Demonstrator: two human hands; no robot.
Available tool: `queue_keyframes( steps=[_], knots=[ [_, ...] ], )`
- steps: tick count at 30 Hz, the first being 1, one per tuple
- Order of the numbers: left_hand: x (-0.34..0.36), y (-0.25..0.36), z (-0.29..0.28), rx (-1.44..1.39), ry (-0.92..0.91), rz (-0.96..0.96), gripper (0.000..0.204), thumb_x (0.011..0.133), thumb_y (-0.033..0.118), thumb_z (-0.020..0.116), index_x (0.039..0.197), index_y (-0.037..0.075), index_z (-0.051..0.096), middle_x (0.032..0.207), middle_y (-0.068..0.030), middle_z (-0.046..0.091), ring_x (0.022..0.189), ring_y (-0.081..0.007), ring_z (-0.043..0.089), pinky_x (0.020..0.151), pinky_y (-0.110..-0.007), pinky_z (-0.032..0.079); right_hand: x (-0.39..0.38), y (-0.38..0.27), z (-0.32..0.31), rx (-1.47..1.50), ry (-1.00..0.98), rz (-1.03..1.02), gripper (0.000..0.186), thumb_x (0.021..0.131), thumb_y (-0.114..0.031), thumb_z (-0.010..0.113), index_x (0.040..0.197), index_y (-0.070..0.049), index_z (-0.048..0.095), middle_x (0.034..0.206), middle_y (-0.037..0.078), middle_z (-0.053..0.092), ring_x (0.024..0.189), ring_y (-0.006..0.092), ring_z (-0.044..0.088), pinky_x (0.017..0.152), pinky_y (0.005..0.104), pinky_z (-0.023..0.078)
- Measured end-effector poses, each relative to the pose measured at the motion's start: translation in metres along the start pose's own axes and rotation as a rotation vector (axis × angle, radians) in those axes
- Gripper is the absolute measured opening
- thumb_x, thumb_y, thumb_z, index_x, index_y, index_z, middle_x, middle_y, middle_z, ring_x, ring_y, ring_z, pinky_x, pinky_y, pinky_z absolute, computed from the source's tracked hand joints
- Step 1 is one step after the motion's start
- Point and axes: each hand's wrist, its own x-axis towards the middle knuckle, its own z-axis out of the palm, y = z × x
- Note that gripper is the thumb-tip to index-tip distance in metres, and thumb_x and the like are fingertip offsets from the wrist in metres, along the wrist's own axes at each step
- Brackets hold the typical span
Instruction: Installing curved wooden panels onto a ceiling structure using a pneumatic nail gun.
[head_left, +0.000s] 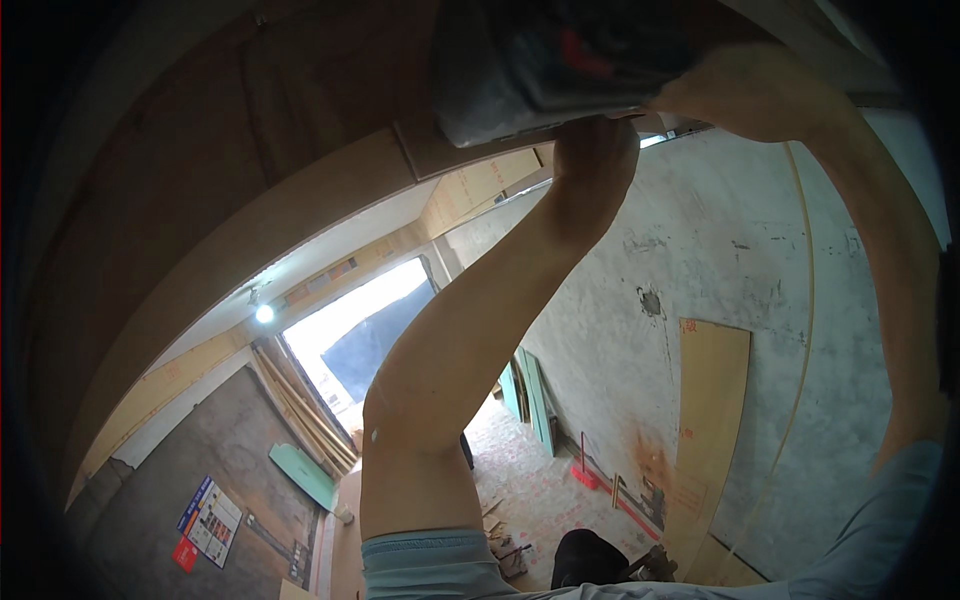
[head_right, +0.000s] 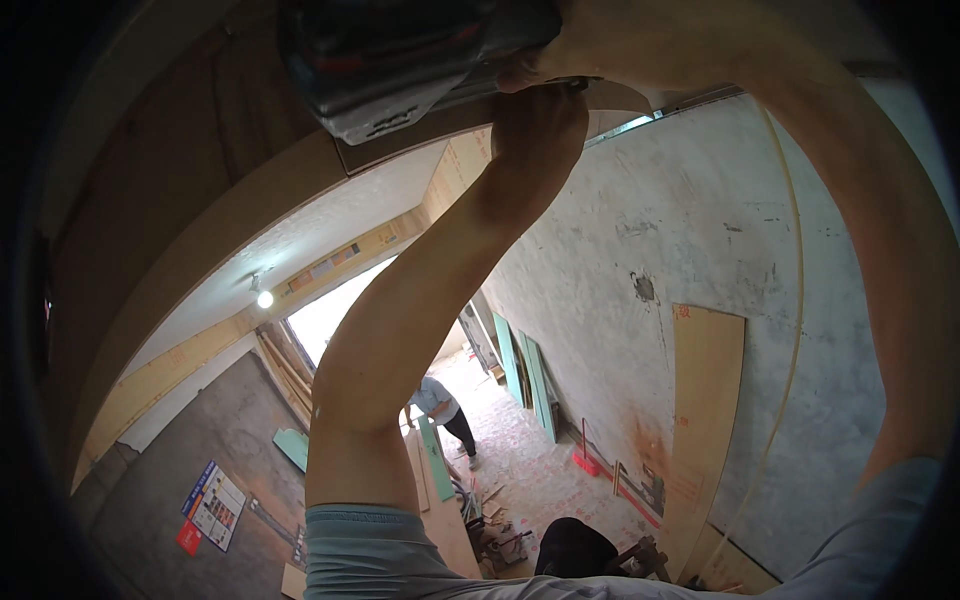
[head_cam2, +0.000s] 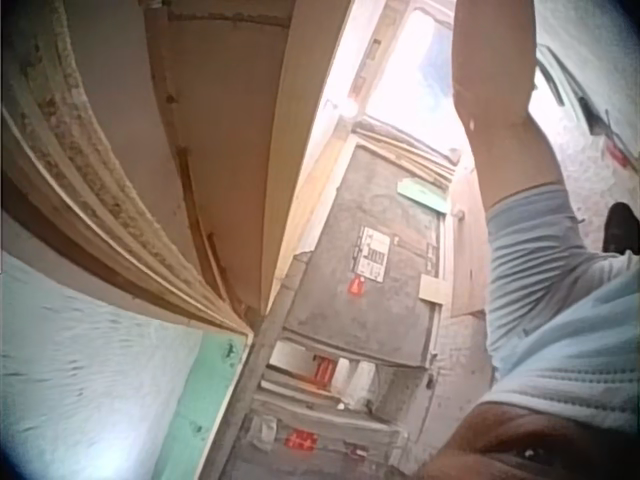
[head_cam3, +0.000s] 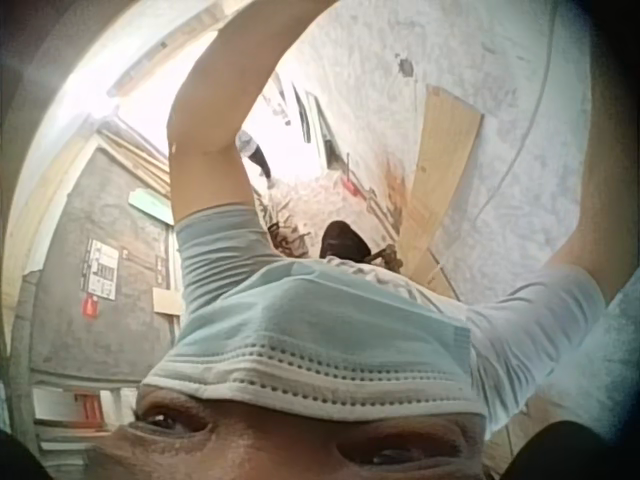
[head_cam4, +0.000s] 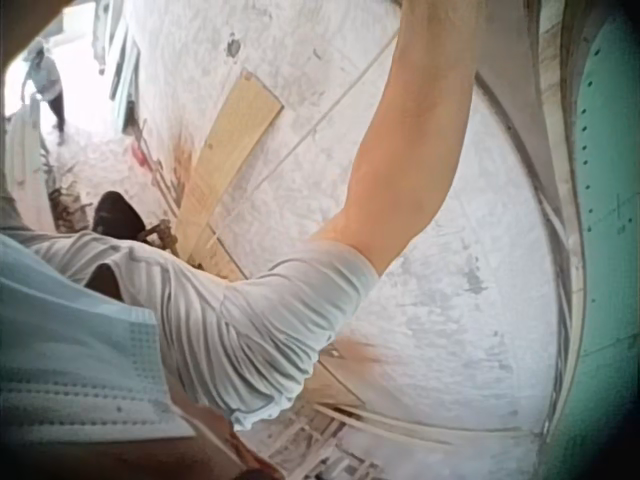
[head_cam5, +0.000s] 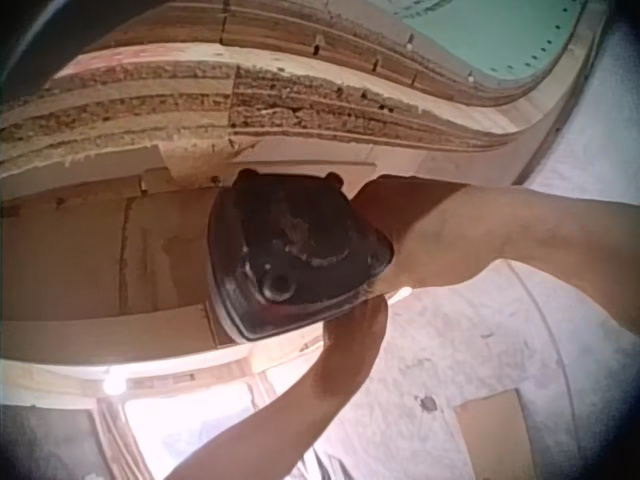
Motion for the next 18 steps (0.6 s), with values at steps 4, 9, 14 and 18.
queue_keyframes(
  steps=[4, 9, 14, 18],
  knots=[
    [-0.002, -0.001, 0.001, -0.039, 0.022, -0.008, 0.017, 0.069, 0.009, 0.072, 0.085, 0.001, 0.072, 0.091, -0.0183, 0.067, 0.094, -0.0321, 0.062, 0.083, -0.049, 0.047, 0.006, -0.009, -0.003, -0.081, -0.009, 0.009, 0.026, 0.086, -0.021, 0.069, 0.099, 0.001, 0.066, 0.088, 0.019, 0.069, 0.085, 0.0297, 0.065, 0.077, 0.0401, 0.052],
    [-0.002, 0.000, 0.006, 0.036, 0.154, 0.035, 0.017, 0.067, 0.008, 0.072, 0.081, -0.001, 0.072, 0.086, -0.0201, 0.065, 0.089, -0.0352, 0.059, 0.080, -0.051, 0.046, 0.006, -0.021, -0.009, 0.002, -0.027, -0.061, 0.023, 0.085, -0.018, 0.069, 0.098, 0.002, 0.066, 0.087, 0.019, 0.070, 0.082, 0.0318, 0.066, 0.077, 0.0419, 0.051],
    [-0.001, 0.001, 0.012, 0.063, 0.157, 0.021, 0.021, 0.066, 0.009, 0.073, 0.083, -0.002, 0.072, 0.084, -0.0195, 0.064, 0.087, -0.0365, 0.059, 0.079, -0.052, 0.046, 0.013, -0.022, -0.012, 0.051, -0.050, -0.111, 0.026, 0.085, -0.020, 0.070, 0.099, 0.002, 0.066, 0.087, 0.020, 0.070, 0.082, 0.0335, 0.065, 0.077, 0.0421, 0.051],
    [-0.003, 0.004, 0.012, 0.094, 0.206, -0.019, 0.016, 0.067, 0.010, 0.072, 0.079, -0.001, 0.071, 0.081, -0.0179, 0.063, 0.084, -0.0354, 0.059, 0.078, -0.051, 0.046, 0.011, -0.027, -0.016, -0.036, -0.061, -0.108, 0.028, 0.085, -0.021, 0.071, 0.099, 0.003, 0.066, 0.090, 0.021, 0.070, 0.082, 0.0351, 0.065, 0.078, 0.0421, 0.050]
  ],
)
